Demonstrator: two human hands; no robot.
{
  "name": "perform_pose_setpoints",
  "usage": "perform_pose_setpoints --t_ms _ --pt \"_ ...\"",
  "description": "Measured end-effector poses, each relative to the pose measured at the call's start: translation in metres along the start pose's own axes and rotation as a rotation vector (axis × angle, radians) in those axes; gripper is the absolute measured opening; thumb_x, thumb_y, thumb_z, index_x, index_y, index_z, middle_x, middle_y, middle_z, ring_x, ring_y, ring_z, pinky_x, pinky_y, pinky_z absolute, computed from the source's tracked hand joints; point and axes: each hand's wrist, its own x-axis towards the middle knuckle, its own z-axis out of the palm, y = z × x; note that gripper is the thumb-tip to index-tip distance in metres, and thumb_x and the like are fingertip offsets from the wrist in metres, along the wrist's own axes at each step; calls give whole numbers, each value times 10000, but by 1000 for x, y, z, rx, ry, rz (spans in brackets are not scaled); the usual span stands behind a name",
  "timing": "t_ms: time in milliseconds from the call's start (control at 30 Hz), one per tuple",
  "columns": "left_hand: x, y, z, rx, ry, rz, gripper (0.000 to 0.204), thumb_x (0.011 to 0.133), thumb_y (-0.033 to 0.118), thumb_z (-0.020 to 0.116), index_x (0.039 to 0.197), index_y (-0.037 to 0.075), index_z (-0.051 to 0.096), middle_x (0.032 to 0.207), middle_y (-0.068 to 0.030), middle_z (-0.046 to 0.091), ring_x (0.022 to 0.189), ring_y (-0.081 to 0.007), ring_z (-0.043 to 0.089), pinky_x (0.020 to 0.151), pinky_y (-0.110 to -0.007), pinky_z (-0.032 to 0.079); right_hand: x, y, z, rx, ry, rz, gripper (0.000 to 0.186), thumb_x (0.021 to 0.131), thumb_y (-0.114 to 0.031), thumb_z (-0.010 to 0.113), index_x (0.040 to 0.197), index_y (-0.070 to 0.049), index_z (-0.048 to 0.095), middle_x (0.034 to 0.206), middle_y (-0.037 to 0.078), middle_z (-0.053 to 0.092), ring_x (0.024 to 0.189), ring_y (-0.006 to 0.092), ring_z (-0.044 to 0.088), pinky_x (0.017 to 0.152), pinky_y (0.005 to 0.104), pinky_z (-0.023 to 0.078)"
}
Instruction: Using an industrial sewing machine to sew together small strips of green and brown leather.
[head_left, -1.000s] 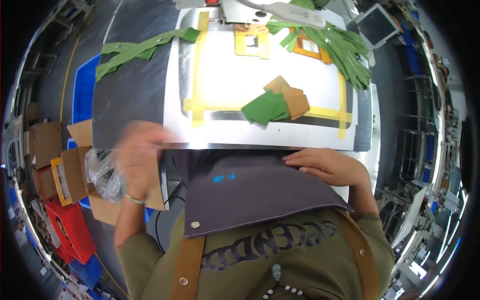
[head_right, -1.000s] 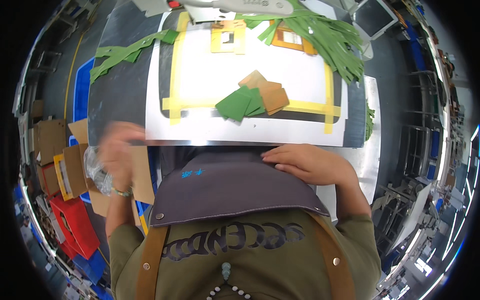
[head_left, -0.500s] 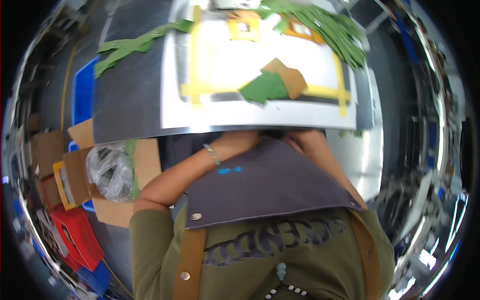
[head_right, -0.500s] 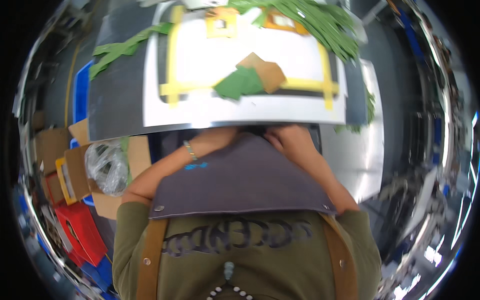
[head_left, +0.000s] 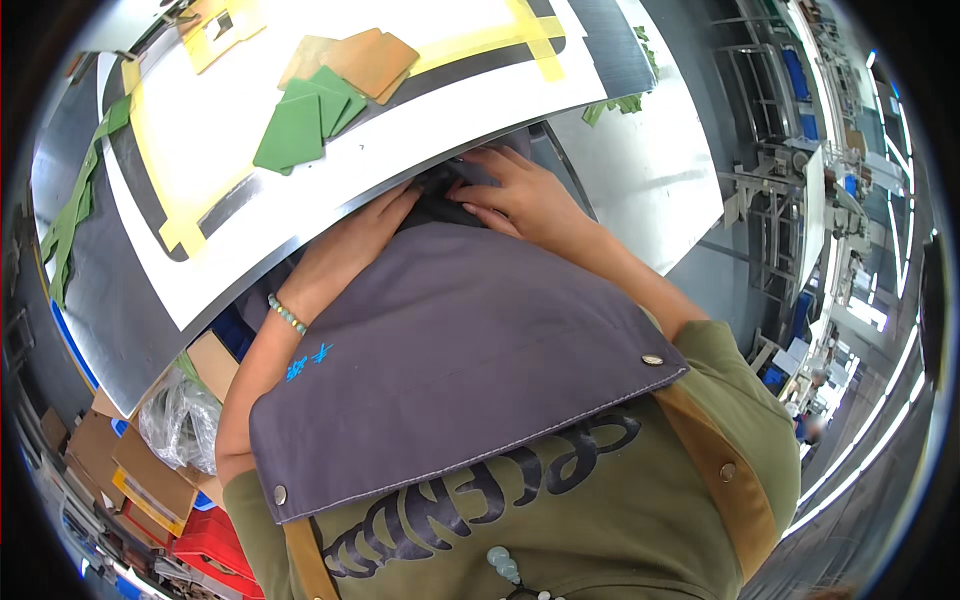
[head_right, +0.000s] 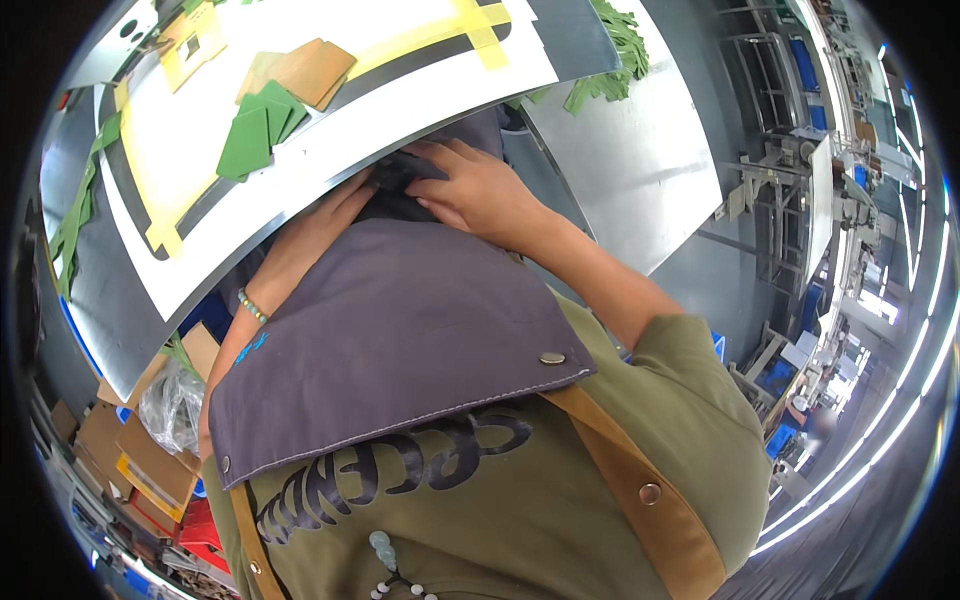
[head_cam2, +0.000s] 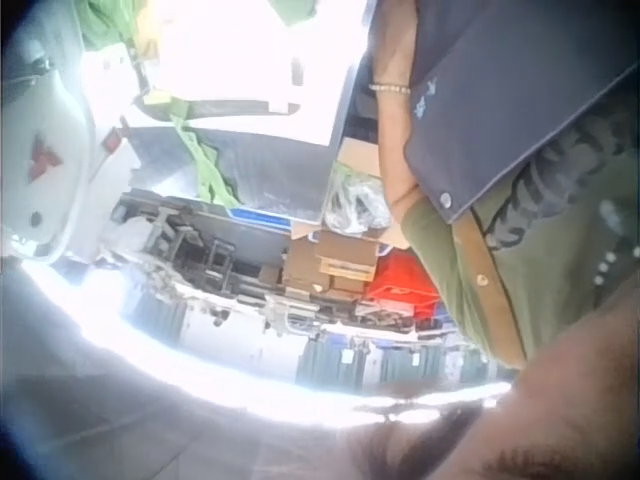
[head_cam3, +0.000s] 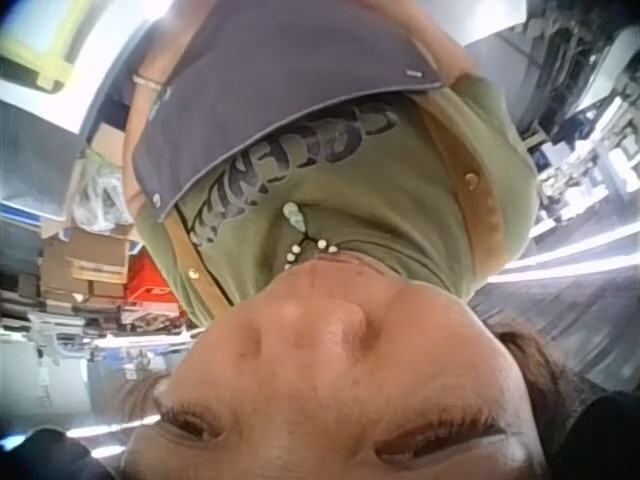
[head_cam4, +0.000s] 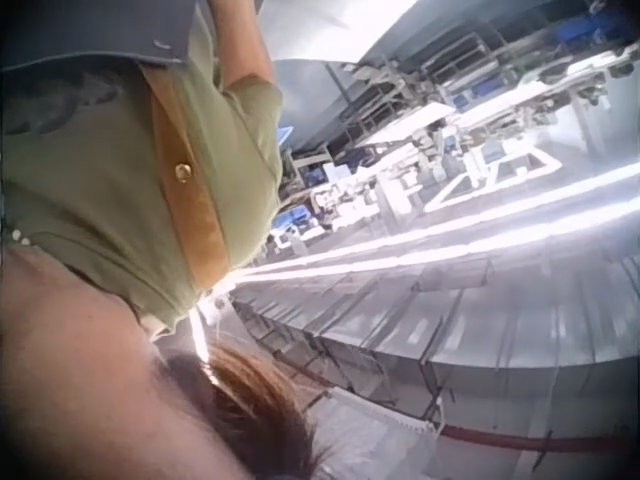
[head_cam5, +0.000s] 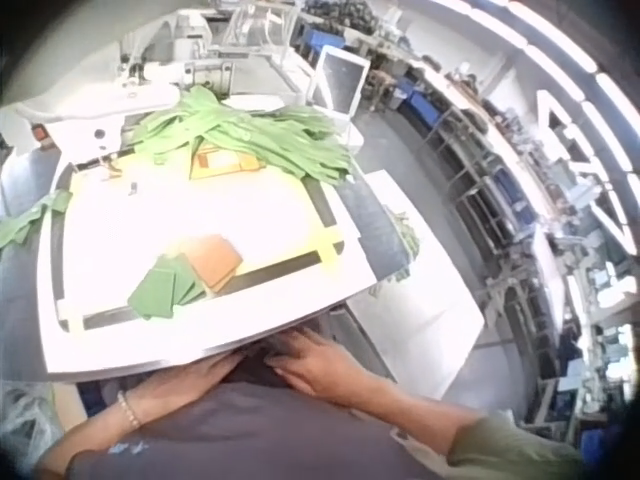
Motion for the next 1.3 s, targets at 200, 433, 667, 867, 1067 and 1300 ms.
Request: perform_pose_setpoints --t_ms 200,433,667,867,1067,1300 --pt "-7 8 -16 -115 -46 72 488 1022 69 459 1501 79 556 1690 -45 405 1524 -273 419 1252 -373 364 -12 7 14 -494 39 140 218 851 -149 715 1035 -43 766 1425 178 613 1274 367 616 978 448 559" --pt "-39 44 -97 -440 -153 -87 547 931 -81 552 1452 76 606 1501 -123 621 1335 -372 611 1123 -389 486 -9 30 22 -220 -97 194 241 867 -140 670 1062 -58 786 1396 185 636 1215 351 651 984 438 570" --pt "-60 97 -171 -611 196 415 409 927 -18 600 1333 -14 653 1275 -255 725 1083 -369 750 883 -410 610 31 23 -1 -76 -302 295 385 898 -137 555 1209 -114 782 972 227 727 961 399 702 908 502 566" --pt "-51 127 -172 -925 212 601 213 1041 104 584 1222 16 656 1119 -234 784 944 -329 786 719 -334 636 24 16 -18 -167 -263 379 405 889 -156 580 1238 -166 786 922 213 734 892 389 705 844 495 577" --pt "-35 171 -130 -887 904 577 342 921 246 785 1165 7 783 997 -194 809 739 -252 761 590 -255 599 22 28 1 -278 -216 218 386 876 -138 627 1210 -222 801 972 181 749 930 361 720 846 483 584" --pt "-21 158 -141 -721 761 800 339 886 194 785 1176 18 788 1099 -160 801 763 -230 729 599 -272 535 35 17 -9 -290 -341 360 347 872 -125 634 1164 -208 804 972 179 748 956 357 729 869 483 589"
